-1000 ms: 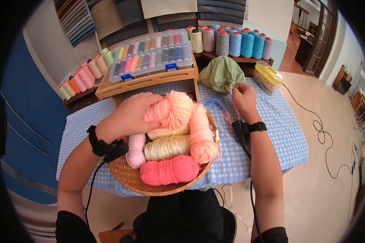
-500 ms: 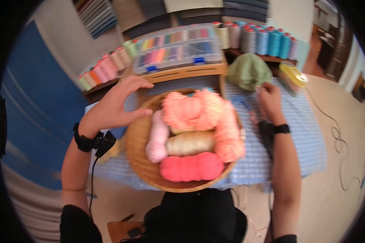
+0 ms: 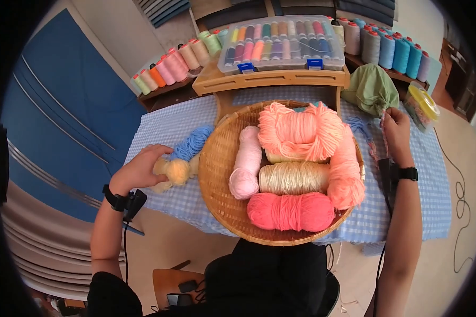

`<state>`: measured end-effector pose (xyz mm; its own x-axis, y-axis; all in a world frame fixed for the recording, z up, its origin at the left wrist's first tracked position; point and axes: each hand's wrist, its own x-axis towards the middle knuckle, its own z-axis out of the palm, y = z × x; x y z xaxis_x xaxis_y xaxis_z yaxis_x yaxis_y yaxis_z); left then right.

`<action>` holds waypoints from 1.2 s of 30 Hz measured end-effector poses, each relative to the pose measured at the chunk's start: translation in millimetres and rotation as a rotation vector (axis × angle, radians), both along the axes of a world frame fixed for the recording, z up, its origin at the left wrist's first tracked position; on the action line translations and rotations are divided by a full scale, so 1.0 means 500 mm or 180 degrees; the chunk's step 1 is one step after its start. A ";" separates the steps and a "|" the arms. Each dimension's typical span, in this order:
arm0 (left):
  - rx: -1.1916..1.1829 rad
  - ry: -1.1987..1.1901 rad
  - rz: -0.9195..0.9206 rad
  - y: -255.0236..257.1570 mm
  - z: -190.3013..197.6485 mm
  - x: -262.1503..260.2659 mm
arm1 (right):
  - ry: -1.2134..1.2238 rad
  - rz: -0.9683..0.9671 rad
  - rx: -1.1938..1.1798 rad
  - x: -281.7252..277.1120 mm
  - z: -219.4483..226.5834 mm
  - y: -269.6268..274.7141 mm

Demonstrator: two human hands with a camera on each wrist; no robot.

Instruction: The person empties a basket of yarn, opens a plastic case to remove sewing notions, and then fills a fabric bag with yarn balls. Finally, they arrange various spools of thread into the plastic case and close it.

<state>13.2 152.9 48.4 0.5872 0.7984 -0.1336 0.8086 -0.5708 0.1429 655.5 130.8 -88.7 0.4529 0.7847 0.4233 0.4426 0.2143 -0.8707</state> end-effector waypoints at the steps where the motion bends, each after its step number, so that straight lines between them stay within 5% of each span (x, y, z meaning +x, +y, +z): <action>1: 0.0370 0.0054 -0.0018 0.000 -0.018 -0.002 | -0.0034 -0.0018 -0.0012 0.000 0.002 -0.003; 4: 0.0137 -0.0176 0.0424 -0.023 0.001 0.022 | 0.0059 -0.0108 -0.0131 -0.021 0.018 -0.013; 11: 0.0519 0.0126 0.0021 -0.044 0.016 0.022 | 0.0011 -0.0153 -0.0248 -0.029 0.028 -0.018; 18: 0.1498 -0.0638 -0.0040 -0.066 0.168 0.040 | -0.0133 -0.0145 -0.0115 -0.020 0.011 -0.004; 22: 0.1608 -0.1211 -0.0896 -0.103 0.187 0.183 | -0.0595 -0.0322 -0.0222 -0.025 0.019 -0.016; 30: 0.0926 -0.1053 -0.1739 -0.107 0.113 0.444 | -0.0183 -0.0193 -0.0309 -0.037 0.024 -0.018; 36: 0.0732 -0.0712 -0.1883 -0.075 0.027 0.485 | -0.0372 -0.0240 -0.0295 -0.047 0.035 -0.022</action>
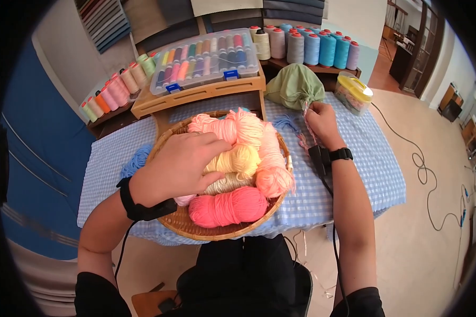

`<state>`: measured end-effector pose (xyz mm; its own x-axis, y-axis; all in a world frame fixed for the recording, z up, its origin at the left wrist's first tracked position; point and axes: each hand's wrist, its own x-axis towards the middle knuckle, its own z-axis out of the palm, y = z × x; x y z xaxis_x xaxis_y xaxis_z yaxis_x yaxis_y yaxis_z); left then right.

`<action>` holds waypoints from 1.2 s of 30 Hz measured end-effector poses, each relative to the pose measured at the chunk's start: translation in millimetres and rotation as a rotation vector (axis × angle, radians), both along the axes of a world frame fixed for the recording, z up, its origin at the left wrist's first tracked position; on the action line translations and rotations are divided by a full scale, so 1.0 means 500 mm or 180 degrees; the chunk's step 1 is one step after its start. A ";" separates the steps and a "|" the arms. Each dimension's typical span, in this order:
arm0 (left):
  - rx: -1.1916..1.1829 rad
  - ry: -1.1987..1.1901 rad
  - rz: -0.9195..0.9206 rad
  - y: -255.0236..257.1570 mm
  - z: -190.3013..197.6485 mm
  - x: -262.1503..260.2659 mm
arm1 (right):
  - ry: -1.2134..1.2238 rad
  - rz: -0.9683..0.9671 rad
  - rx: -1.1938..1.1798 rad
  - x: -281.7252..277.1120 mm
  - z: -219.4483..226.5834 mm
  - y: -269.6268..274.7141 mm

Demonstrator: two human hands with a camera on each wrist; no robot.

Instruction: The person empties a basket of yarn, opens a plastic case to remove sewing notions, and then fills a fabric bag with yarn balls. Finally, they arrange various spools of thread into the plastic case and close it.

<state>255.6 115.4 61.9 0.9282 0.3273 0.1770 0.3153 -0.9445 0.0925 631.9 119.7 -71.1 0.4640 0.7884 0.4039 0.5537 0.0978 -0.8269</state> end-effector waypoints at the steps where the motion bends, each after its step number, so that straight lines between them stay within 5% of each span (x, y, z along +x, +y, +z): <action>1: 0.0010 -0.0063 0.0059 -0.001 -0.004 -0.002 | 0.0013 -0.0010 -0.0012 0.000 -0.001 0.002; 8: -0.0303 -0.0801 0.0097 0.016 0.041 -0.071 | 0.0104 0.0064 -0.0120 0.009 -0.007 0.010; 11: -0.0423 -0.0609 0.1273 0.088 0.063 -0.156 | -0.0176 0.0004 -0.0084 0.019 -0.016 0.012; 14: 0.0123 -0.0005 0.2188 0.204 -0.026 -0.288 | -0.0062 0.0021 -0.0030 0.016 -0.016 0.013; 15: 0.0013 0.0642 0.2645 0.243 -0.053 -0.326 | -0.0043 0.0054 -0.0073 0.025 -0.023 0.017; 17: -0.0793 0.0586 0.3151 0.243 -0.054 -0.334 | -0.0077 0.0049 -0.0040 0.015 -0.015 0.010; 20: -0.1617 0.0600 0.2809 0.250 -0.047 -0.344 | 0.0205 0.0159 -0.0061 0.006 -0.008 0.005; 26: -0.1932 0.0426 0.2028 0.253 -0.061 -0.375 | 0.0101 0.0178 0.0039 0.018 -0.020 0.011; 33: -0.1121 0.0124 0.2328 0.239 0.018 -0.394 | 0.0102 0.0098 -0.0095 0.001 -0.001 -0.002; 36: -0.0925 -0.0789 0.1971 0.190 0.098 -0.362 | -0.0079 0.0077 -0.0078 0.009 -0.008 0.004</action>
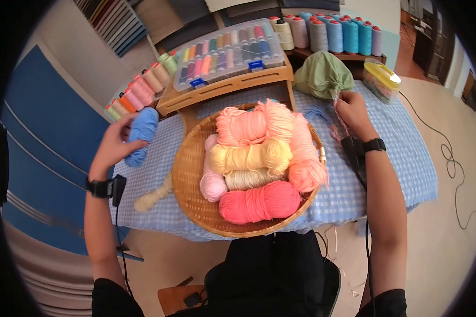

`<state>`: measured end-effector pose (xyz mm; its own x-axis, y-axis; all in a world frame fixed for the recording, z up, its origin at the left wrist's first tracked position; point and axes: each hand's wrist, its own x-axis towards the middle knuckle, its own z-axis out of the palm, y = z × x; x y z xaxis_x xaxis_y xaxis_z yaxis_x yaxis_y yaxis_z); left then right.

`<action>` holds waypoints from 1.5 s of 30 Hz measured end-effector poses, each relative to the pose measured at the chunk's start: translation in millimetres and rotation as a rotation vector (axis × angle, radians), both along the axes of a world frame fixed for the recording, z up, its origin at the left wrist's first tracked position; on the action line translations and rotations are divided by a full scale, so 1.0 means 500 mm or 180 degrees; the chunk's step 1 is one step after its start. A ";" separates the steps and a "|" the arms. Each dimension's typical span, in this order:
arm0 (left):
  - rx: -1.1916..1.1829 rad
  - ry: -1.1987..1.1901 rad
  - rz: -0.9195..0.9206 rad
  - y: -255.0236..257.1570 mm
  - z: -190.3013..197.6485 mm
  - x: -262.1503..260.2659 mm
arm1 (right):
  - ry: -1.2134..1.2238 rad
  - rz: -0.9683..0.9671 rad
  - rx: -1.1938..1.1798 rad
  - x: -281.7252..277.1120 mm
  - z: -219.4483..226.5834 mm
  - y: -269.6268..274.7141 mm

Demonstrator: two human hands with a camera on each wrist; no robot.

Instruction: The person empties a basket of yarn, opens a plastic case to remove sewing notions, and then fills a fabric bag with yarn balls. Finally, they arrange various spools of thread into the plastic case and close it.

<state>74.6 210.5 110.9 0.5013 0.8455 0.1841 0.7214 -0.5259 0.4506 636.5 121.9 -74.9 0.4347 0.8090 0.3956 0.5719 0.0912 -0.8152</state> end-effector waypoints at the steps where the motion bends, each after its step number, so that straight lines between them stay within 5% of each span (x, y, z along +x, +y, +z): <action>1: 0.0133 -0.0159 -0.0017 -0.040 0.026 0.030 | -0.0002 -0.0061 -0.0023 0.006 -0.006 0.003; 3: 0.0550 -0.0617 -0.0533 -0.120 0.050 0.097 | -0.0101 0.0021 0.0119 0.016 -0.017 0.010; 7: 0.1302 0.0003 -0.1870 -0.244 0.055 0.219 | 0.0175 0.0094 -0.0094 0.002 -0.001 0.001; 14: 0.1177 0.0456 -0.2400 -0.258 -0.070 0.320 | 0.0024 0.0054 -0.0035 0.008 -0.006 0.002; 19: 0.0910 0.0457 -0.2488 -0.246 -0.070 0.305 | -0.0094 0.0017 -0.0111 0.002 -0.002 0.004; 24: 0.1351 -0.0382 -0.1430 -0.214 -0.006 0.210 | -0.0034 0.0014 -0.0202 0.001 0.001 -0.001; 27: 0.0995 0.0108 -0.0756 -0.157 -0.006 0.075 | -0.0289 -0.0057 -0.0216 0.011 -0.005 0.005; 29: -0.0033 0.0888 -0.0148 -0.136 -0.054 -0.011 | -0.0239 0.0042 -0.0146 0.011 -0.007 0.006; 33: -0.0385 0.1359 -0.0273 -0.131 -0.170 -0.079 | -0.0027 0.0047 -0.0070 0.008 -0.010 0.006; 38: -0.0442 0.1190 -0.0154 -0.122 -0.184 -0.087 | 0.0060 0.0089 -0.0070 0.008 -0.010 0.004; 42: -0.0253 0.0480 0.0291 -0.114 -0.087 -0.128 | 0.0080 0.0092 -0.0109 0.007 -0.007 0.001; 45: -0.0722 -0.0977 0.0532 -0.122 -0.006 -0.150 | 0.0011 0.0062 -0.0133 0.016 -0.014 0.007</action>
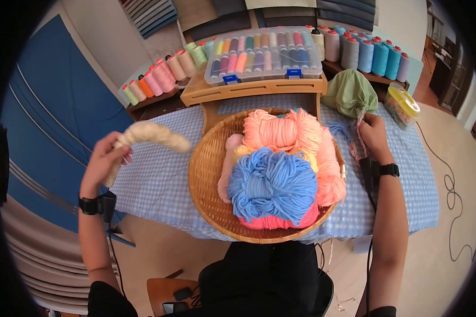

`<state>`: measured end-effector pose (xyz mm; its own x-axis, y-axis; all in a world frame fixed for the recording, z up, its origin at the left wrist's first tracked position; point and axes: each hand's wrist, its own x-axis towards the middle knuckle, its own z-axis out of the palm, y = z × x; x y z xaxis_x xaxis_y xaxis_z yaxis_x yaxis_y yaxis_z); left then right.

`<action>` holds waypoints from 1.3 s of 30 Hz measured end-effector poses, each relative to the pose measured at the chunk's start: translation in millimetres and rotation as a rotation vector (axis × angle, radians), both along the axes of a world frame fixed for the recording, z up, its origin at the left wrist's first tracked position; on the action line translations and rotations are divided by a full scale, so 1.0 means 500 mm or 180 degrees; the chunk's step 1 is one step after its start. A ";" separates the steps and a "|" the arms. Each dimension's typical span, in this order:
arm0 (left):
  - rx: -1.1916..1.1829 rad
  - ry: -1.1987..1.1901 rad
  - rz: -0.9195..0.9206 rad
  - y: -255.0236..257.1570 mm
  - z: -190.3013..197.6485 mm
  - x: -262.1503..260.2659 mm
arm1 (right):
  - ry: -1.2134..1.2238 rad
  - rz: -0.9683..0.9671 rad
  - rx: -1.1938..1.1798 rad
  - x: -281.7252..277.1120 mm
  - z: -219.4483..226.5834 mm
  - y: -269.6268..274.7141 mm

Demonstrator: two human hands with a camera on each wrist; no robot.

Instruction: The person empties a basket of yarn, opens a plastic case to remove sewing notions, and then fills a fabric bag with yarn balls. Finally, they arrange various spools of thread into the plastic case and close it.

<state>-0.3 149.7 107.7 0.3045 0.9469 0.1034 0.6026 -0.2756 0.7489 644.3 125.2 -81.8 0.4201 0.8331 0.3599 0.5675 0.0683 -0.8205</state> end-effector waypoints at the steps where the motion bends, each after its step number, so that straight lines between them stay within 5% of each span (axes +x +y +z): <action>1: 0.0019 -0.0276 0.0001 -0.006 0.024 0.002 | 0.0046 0.0041 0.0018 -0.003 0.003 -0.003; 8: 0.0081 -0.1693 -0.0362 -0.067 0.083 0.107 | 0.0043 -0.0012 -0.0026 -0.012 0.008 -0.006; 15: -0.0944 -0.2360 -0.0011 -0.113 -0.020 0.249 | 0.0157 0.0071 -0.0077 -0.023 0.021 -0.015; 28: -0.0721 -0.3408 -0.0136 -0.084 -0.071 0.309 | 0.0153 0.0168 -0.0112 -0.022 0.019 -0.013; 32: -0.1149 -0.3061 -0.0154 -0.090 -0.091 0.301 | 0.0075 0.0152 -0.0171 -0.017 0.017 -0.011; 35: -0.2499 -0.2081 -0.0877 -0.095 -0.072 0.280 | 0.0060 0.0192 -0.0137 -0.014 0.013 -0.009; 39: -0.2412 -0.1283 -0.0981 -0.089 -0.072 0.279 | 0.0207 0.0247 -0.0097 -0.018 0.014 -0.010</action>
<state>139.0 105.4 71.9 0.6310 0.6873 -0.3598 0.2373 0.2705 0.9330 635.3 120.1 -75.0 0.3755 0.8741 0.3080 0.5070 0.0844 -0.8578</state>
